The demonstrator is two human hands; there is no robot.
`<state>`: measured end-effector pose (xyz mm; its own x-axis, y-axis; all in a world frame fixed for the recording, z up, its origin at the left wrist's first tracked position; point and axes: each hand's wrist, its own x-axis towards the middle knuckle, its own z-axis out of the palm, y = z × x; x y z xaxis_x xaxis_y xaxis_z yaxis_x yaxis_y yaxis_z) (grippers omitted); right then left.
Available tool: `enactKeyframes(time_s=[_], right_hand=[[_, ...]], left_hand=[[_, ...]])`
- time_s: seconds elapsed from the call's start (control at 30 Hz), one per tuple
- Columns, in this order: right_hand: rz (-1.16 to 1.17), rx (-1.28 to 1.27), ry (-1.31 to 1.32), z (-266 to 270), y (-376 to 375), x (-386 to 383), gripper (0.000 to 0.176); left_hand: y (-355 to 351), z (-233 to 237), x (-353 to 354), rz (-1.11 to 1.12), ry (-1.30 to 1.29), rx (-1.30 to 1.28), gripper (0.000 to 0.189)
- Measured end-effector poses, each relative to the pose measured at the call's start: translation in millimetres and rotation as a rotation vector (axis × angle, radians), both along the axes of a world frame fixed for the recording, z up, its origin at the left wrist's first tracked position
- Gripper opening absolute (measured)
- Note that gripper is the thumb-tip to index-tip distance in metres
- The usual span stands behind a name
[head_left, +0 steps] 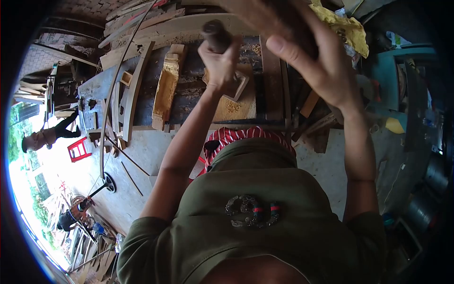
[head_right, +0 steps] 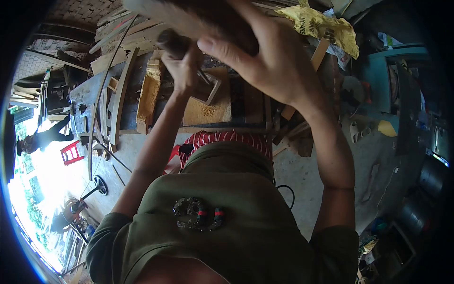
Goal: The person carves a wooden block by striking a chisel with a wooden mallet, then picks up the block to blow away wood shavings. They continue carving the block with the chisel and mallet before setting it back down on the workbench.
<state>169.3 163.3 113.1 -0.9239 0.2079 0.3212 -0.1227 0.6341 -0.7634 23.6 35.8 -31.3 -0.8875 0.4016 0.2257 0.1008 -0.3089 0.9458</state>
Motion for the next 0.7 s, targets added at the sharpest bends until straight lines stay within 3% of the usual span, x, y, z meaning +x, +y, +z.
enactKeyframes(time_s=[0.03, 0.17, 0.23, 0.27, 0.3, 0.37, 0.43, 0.47, 0.57, 0.7], right_hand=[[-0.068, 0.061, 0.128, -30.2, 0.9, -4.2, 0.067], [-0.113, -0.069, -0.029, -76.8, -2.7, 10.3, 0.065], [-0.124, -0.134, -0.072, -86.4, -3.2, 17.2, 0.065], [-0.160, -0.177, -0.117, -90.4, -4.1, 20.8, 0.065], [-0.196, -0.222, -0.161, -94.6, -5.8, 22.7, 0.065], [-0.196, -0.240, -0.152, -101.3, -8.0, 24.3, 0.064], [-0.213, -0.255, -0.146, -104.1, -8.0, 26.6, 0.064], [-0.230, -0.238, -0.144, -104.6, -9.2, 27.6, 0.063], [-0.265, -0.230, -0.146, -106.0, -14.2, 31.5, 0.063], [-0.311, -0.251, -0.161, -111.2, -21.1, 39.3, 0.062]], left_hand=[[-8.5, 18.5, -2.9, 0.015, -0.072, 0.051, 0.019], [-53.5, 55.1, -42.1, 0.005, -0.227, 0.099, 0.016], [-78.6, 70.2, -55.9, -0.085, -0.116, -0.231, 0.015], [-90.2, 61.9, -68.4, -0.113, -0.037, -0.490, 0.025], [-94.1, 48.3, -70.8, -0.101, -0.038, -0.490, 0.025], [-99.4, 26.9, -69.1, -0.205, 0.297, -1.194, 0.042], [-103.3, -5.9, -56.5, -0.255, 0.379, -1.291, 0.052], [-96.6, 5.7, -37.9, -0.273, 0.404, -1.360, 0.047], [-92.9, -25.8, -27.7, -0.335, 0.501, -1.513, 0.043], [-83.9, -28.2, -40.7, -0.402, 0.591, -1.483, 0.038]])
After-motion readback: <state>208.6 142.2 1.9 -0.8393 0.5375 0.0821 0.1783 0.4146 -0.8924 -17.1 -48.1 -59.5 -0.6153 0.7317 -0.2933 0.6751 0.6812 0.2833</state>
